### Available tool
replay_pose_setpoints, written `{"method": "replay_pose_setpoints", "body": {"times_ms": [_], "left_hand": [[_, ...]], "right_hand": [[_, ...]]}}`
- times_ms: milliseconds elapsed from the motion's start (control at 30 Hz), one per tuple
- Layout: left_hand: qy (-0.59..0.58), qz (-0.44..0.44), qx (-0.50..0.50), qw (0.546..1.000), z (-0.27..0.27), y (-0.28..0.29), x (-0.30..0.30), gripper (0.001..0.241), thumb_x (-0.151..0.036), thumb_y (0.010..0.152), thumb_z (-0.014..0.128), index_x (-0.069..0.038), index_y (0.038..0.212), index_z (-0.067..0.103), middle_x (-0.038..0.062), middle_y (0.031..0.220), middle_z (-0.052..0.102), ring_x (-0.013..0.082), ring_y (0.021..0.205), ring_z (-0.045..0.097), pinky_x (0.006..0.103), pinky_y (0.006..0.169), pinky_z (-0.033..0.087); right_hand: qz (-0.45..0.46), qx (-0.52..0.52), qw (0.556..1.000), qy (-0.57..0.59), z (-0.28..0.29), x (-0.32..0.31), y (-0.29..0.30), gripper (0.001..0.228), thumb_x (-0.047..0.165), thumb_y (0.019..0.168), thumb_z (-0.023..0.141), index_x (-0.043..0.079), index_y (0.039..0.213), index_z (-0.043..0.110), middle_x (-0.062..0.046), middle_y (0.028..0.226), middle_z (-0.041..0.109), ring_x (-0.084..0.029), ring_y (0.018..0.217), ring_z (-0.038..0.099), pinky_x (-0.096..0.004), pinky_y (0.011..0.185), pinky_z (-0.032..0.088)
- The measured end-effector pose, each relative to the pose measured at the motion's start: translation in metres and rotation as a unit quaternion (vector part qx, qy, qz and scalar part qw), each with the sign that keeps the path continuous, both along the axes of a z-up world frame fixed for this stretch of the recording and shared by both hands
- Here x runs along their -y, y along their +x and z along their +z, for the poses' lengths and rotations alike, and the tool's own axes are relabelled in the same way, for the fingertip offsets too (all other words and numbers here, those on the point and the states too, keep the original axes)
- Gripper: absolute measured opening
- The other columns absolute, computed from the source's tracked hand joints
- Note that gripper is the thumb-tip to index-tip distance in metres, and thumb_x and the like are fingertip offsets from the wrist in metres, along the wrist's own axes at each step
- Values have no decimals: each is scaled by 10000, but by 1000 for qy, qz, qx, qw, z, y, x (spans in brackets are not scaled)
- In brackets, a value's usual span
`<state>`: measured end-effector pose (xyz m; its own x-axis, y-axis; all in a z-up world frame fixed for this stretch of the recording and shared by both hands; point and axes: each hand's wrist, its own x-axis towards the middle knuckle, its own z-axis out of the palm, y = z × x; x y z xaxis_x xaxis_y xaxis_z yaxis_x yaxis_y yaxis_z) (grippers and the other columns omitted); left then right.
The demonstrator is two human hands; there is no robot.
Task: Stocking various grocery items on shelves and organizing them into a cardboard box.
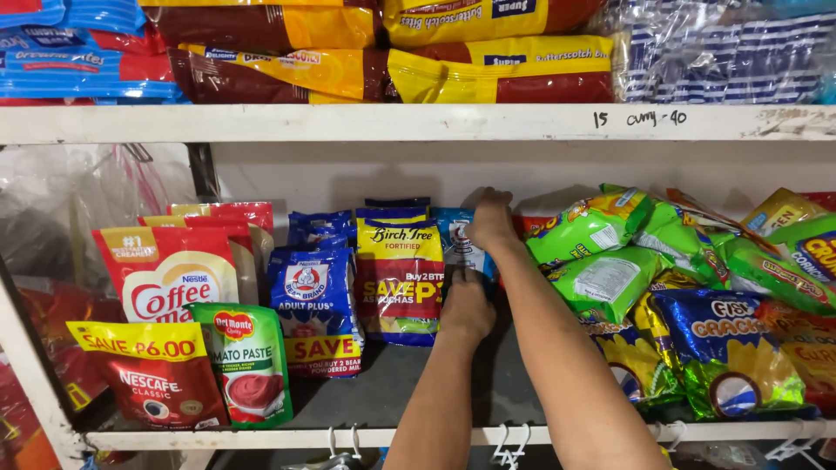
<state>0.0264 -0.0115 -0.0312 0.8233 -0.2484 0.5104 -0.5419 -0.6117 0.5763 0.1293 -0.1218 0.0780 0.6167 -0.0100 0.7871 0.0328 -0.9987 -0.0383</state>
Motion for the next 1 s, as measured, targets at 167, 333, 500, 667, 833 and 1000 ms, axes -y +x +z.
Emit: {"method": "replay_pose_setpoints", "body": {"times_ms": [167,333,500,667,833,1000], "left_hand": [[-47,9,-10,999,5,-8,1,671,-90,845,711,77,1403,378,371,1519,336,501,1286,522,501,1046,482],[-71,17,-32,997,17,-24,-6,659,-58,820,723,63,1374,389,345,1530,347,496,1287,524,513,1037,478],[-115,29,28,993,7,-9,0,707,22,798,701,81,1415,361,388,1458,407,531,1295,497,494,1073,459],[-163,45,24,985,25,-27,-8,782,84,794,630,84,1498,290,387,1325,525,514,1222,560,512,1030,474],[-284,-8,124,951,14,-14,-1,672,139,775,472,34,1438,514,357,1219,653,485,1205,599,521,1015,479],[-346,37,-4,938,19,-13,-3,449,-158,948,487,-92,1375,609,303,1196,660,459,1166,615,504,1021,466]], "right_hand": [[-22,-139,990,27,12,-7,-26,473,170,779,826,35,1211,692,-230,1233,686,-381,1183,657,-453,1005,543],[-83,-136,987,-28,38,-46,-86,460,413,848,787,83,1159,715,-183,1201,674,-362,1158,626,-495,947,520],[-36,-114,992,42,37,-39,-72,452,365,814,789,33,1117,739,-235,1176,702,-404,1111,671,-469,953,554],[0,-53,991,123,53,-45,-79,375,300,780,786,10,1014,753,-266,1084,707,-441,1046,678,-480,929,558],[23,-14,990,140,59,-48,-125,350,322,811,781,-3,937,757,-276,1025,715,-461,1000,684,-499,903,558],[62,74,974,205,60,-39,-161,366,338,746,815,43,962,784,-268,955,725,-426,922,707,-492,857,562]]}}
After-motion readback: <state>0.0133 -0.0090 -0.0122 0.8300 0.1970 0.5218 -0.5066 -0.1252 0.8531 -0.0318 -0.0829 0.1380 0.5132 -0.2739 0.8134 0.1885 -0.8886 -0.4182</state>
